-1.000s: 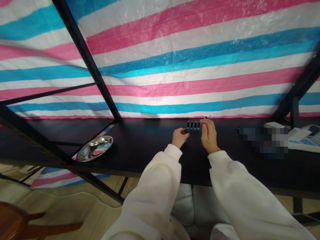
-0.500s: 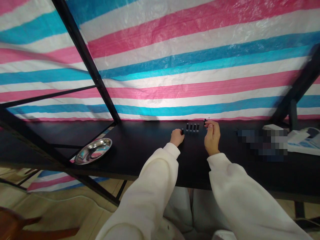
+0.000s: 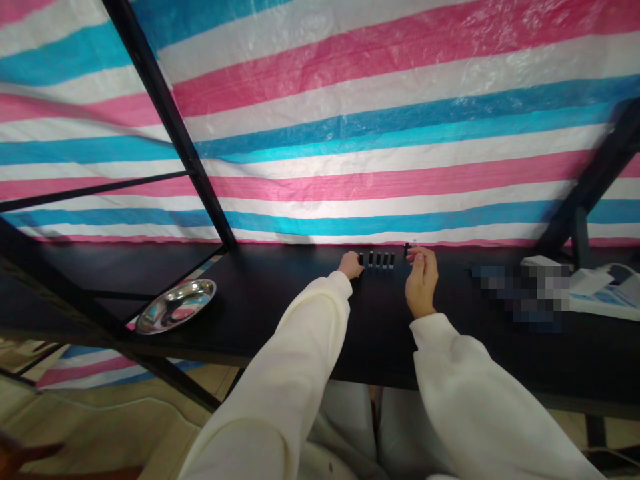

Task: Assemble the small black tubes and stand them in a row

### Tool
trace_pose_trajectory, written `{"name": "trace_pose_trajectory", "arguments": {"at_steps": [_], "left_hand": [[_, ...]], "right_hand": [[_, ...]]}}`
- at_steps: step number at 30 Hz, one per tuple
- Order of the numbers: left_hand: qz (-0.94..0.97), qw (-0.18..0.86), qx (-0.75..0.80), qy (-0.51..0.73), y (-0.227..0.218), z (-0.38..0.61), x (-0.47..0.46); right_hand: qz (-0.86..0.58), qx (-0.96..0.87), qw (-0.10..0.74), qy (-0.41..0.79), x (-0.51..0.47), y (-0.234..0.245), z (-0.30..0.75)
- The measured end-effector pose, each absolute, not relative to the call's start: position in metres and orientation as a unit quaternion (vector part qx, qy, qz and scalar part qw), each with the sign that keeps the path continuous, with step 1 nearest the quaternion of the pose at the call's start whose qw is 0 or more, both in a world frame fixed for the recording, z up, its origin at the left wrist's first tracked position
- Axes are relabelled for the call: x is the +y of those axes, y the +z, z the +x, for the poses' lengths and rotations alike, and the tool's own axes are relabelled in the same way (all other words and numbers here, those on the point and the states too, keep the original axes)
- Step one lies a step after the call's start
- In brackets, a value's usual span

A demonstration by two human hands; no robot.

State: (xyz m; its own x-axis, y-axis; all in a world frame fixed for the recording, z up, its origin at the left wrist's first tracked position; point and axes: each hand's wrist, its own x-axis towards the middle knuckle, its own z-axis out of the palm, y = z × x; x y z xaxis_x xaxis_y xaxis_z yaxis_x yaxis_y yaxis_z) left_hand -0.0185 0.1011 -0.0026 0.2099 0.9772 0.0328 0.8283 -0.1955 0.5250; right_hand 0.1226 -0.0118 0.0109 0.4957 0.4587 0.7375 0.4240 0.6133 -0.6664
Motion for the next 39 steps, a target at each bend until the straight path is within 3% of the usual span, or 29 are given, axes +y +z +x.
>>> {"name": "trace_pose_trajectory", "arguments": {"at_steps": [18,23,28,32,39], "left_hand": [[0.75,0.203,0.622,0.096,0.007,-0.022,0.093],[0.752,0.113,0.64,0.108,0.002,-0.036,0.062],[0.738,0.085,0.634,0.215,-0.004,-0.037,0.042],[0.741,0.099,0.608,0.267,-0.004,-0.036,0.036],[0.751,0.135,0.578,0.289,-0.005,-0.034,0.034]], "right_hand": [[-0.444,-0.486,0.753,0.014,-0.013,0.014,0.123],[-0.44,-0.457,0.772,0.032,-0.011,0.014,0.123],[-0.471,-0.284,0.814,0.189,0.014,0.008,0.15],[-0.561,-0.192,0.718,0.364,0.041,0.003,0.187],[-0.605,-0.205,0.594,0.489,0.062,-0.008,0.207]]}}
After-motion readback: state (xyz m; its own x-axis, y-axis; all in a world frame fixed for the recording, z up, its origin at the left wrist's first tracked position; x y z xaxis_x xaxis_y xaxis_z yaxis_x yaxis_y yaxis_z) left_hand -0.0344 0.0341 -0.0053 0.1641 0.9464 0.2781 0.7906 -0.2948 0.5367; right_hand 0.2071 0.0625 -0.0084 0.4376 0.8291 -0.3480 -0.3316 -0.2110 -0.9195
